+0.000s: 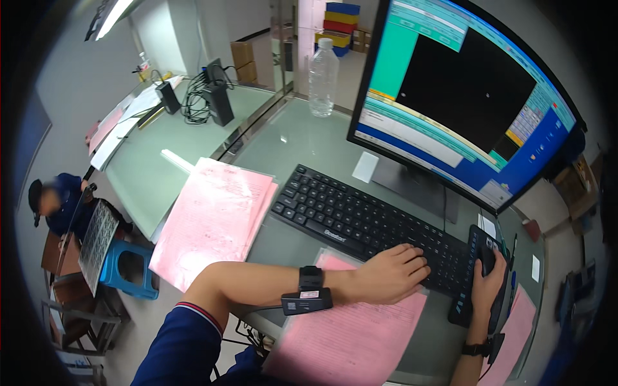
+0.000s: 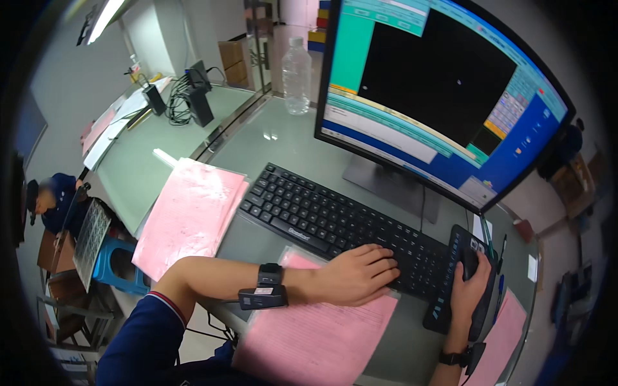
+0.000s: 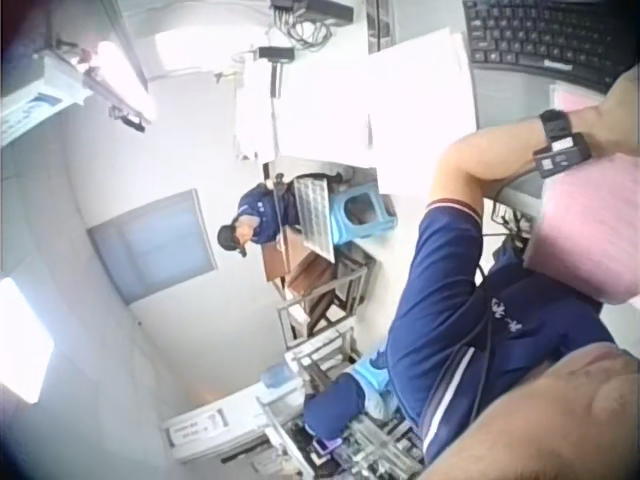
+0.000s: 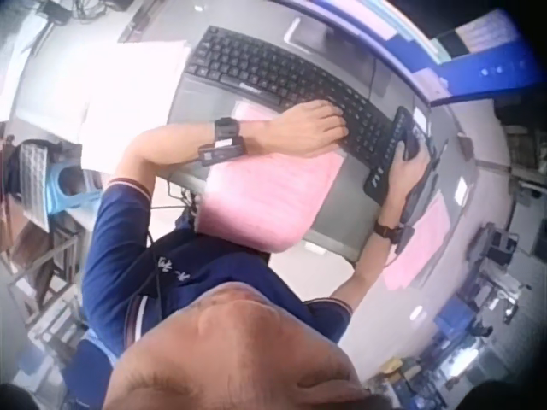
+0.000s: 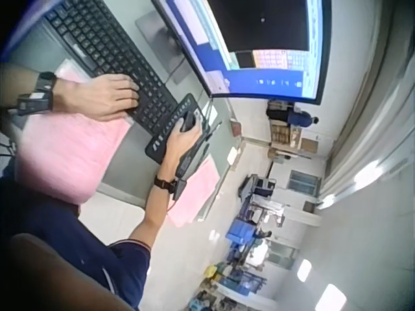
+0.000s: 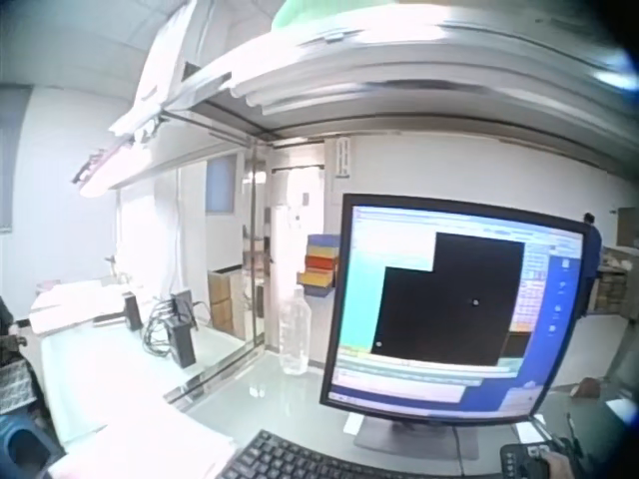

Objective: Operating industrial computer software for data entry, design, or monitoring on a desktop computer.

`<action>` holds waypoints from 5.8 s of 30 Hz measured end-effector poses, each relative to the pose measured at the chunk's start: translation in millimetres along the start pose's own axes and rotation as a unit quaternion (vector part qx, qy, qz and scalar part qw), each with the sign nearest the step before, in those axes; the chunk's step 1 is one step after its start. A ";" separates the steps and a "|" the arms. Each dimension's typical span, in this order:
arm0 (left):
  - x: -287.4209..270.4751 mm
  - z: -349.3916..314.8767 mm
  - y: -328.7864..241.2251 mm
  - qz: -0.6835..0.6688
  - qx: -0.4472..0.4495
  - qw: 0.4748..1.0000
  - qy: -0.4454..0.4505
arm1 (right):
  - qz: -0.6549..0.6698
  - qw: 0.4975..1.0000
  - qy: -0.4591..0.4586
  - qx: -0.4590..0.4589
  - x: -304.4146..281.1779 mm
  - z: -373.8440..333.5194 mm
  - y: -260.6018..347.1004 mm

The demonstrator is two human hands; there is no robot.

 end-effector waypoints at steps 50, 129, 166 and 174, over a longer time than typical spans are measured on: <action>19.7 2.8 -2.7 -0.037 0.035 0.999 -0.016 | -0.021 0.999 -0.017 0.034 1.0 -1.0 -36.5; -19.3 13.9 -4.1 -0.088 0.038 0.995 0.008 | 0.005 0.999 -0.030 0.012 -11.6 -6.9 13.8; -11.4 7.0 -3.6 -0.079 0.039 0.996 -0.012 | 0.027 0.999 -0.021 -0.004 -12.1 -8.6 12.1; -12.4 5.8 -4.9 -0.079 0.037 0.996 -0.015 | 0.021 0.999 -0.028 -0.003 -12.7 -10.4 15.1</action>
Point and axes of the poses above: each hand's wrist, its own z-axis towards the middle knuckle, its own x-axis out of the palm, y = z × x, the point moved 6 cm from there along z, towards the middle knuckle, and after that the axes turned 11 degrees about y, right-handed, at the moved point
